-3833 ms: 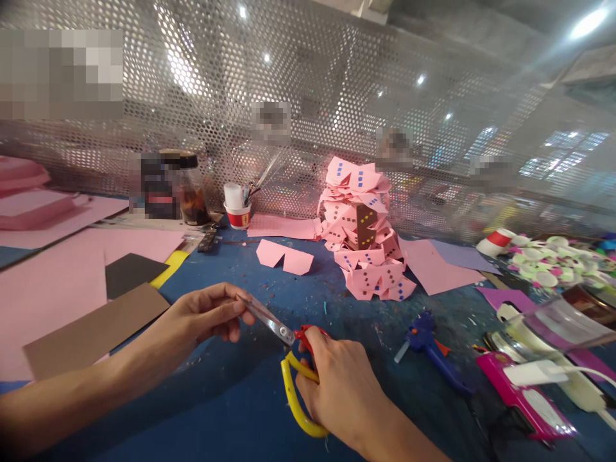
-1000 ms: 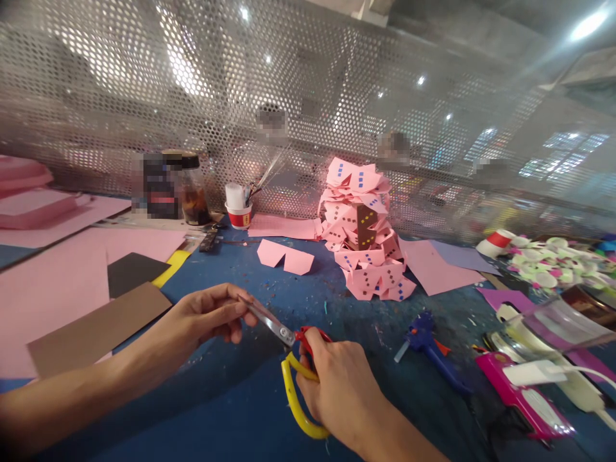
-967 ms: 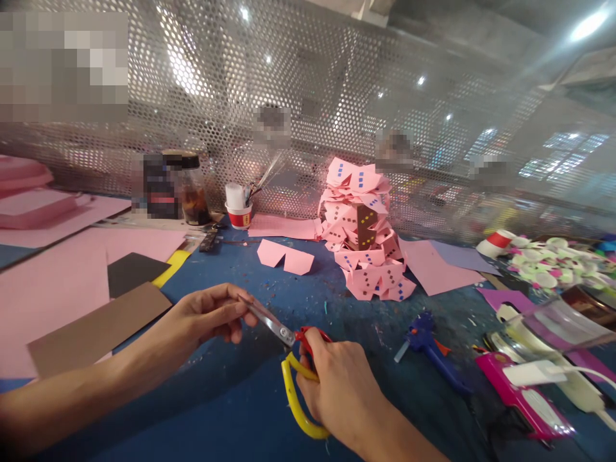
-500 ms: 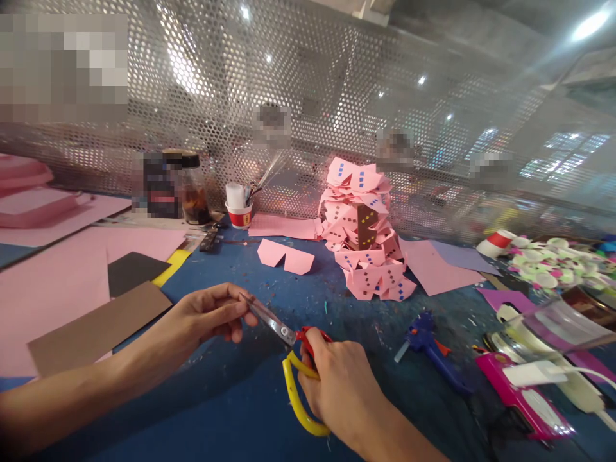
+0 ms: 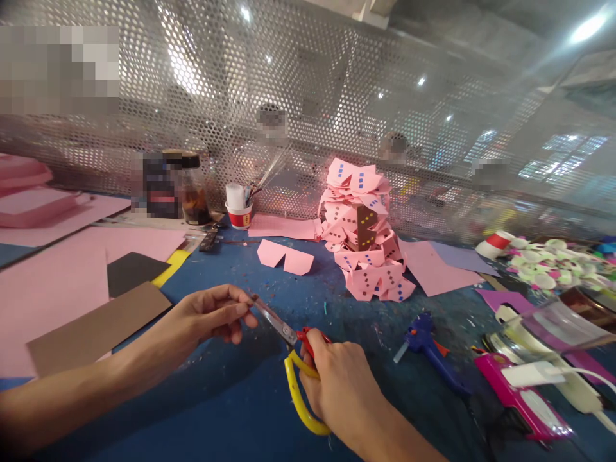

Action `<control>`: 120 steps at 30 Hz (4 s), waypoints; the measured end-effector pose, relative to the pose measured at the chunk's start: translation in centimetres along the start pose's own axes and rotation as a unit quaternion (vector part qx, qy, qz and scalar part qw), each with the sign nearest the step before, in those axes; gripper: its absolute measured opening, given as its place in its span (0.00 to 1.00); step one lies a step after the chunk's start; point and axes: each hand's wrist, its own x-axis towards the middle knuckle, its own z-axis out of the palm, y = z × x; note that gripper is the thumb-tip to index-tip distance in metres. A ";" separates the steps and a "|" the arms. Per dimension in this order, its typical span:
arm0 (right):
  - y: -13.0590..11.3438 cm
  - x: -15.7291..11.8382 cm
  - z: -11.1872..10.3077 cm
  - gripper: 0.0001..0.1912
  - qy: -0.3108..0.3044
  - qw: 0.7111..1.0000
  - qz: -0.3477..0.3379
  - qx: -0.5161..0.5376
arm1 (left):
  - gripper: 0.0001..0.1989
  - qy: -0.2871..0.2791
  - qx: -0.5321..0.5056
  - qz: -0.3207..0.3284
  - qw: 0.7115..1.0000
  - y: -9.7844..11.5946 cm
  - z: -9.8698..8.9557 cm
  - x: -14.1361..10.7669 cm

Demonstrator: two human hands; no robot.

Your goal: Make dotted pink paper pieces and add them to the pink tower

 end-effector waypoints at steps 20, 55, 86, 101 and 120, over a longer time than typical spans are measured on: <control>-0.2 -0.6 -0.6 0.09 0.022 0.997 -0.018 0.069 | 0.13 0.009 0.015 0.013 1.000 0.6 0.3 -0.4; 0.2 -0.2 0.8 0.10 0.015 1.000 -0.013 0.023 | 0.12 -0.004 -0.006 0.019 1.000 -0.2 0.1 -0.1; 0.3 0.0 0.9 0.03 0.021 1.000 -0.014 -0.012 | 0.12 -0.006 0.008 0.005 1.000 0.0 -0.1 -0.1; -0.1 -0.5 -0.5 0.09 0.027 0.998 -0.020 0.059 | 0.14 0.005 0.022 -0.002 1.000 0.7 0.2 -0.4; 0.3 -0.4 0.4 0.12 0.028 0.999 -0.022 0.028 | 0.12 0.058 -0.027 -0.006 0.998 0.2 -0.1 0.0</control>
